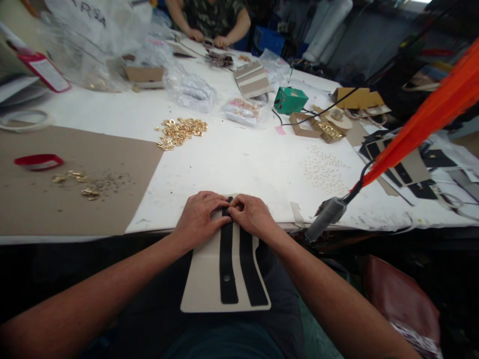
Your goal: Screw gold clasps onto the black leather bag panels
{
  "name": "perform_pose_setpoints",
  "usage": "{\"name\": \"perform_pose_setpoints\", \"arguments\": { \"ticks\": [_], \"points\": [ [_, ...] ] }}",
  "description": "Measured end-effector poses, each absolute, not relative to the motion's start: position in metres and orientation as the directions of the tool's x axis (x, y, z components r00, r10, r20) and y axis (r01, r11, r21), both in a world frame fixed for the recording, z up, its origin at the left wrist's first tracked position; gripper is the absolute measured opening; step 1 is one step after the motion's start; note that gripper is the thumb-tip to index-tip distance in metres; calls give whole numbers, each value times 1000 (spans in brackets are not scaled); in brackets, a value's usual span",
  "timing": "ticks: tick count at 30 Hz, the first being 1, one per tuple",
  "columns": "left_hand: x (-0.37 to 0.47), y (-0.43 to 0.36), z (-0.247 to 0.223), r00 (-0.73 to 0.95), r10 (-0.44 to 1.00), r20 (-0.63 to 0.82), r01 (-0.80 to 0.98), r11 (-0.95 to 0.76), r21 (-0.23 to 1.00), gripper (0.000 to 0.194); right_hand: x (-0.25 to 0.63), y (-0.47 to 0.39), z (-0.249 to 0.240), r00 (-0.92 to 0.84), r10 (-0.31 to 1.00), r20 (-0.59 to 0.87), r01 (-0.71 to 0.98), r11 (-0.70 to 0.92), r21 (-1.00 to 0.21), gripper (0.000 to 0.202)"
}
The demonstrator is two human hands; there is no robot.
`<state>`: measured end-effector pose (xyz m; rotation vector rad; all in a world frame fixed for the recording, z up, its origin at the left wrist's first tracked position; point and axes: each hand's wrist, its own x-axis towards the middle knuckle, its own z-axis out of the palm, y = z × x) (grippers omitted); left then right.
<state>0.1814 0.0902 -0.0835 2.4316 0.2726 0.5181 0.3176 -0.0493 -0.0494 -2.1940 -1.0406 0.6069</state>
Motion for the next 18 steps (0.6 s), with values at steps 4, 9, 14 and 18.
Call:
{"name": "perform_pose_setpoints", "arguments": {
  "ticks": [4,9,14,18],
  "points": [
    [182,91,-83,901,325,288,81,-777,624,29,321,-46,-51,600,777,-191,452,-526,-720,7],
    [184,91,-80,902,313,297,78,-795,601,28,322,-42,-53,627,747,-219,403,-552,-730,6],
    [187,94,-80,906,270,325,38,-817,575,27,311,-77,-49,712,696,-89,227,-349,-909,17],
    [191,99,-84,901,256,351,18,-830,557,24,299,-157,-53,909,416,17,183,-362,-914,28]
  ]
}}
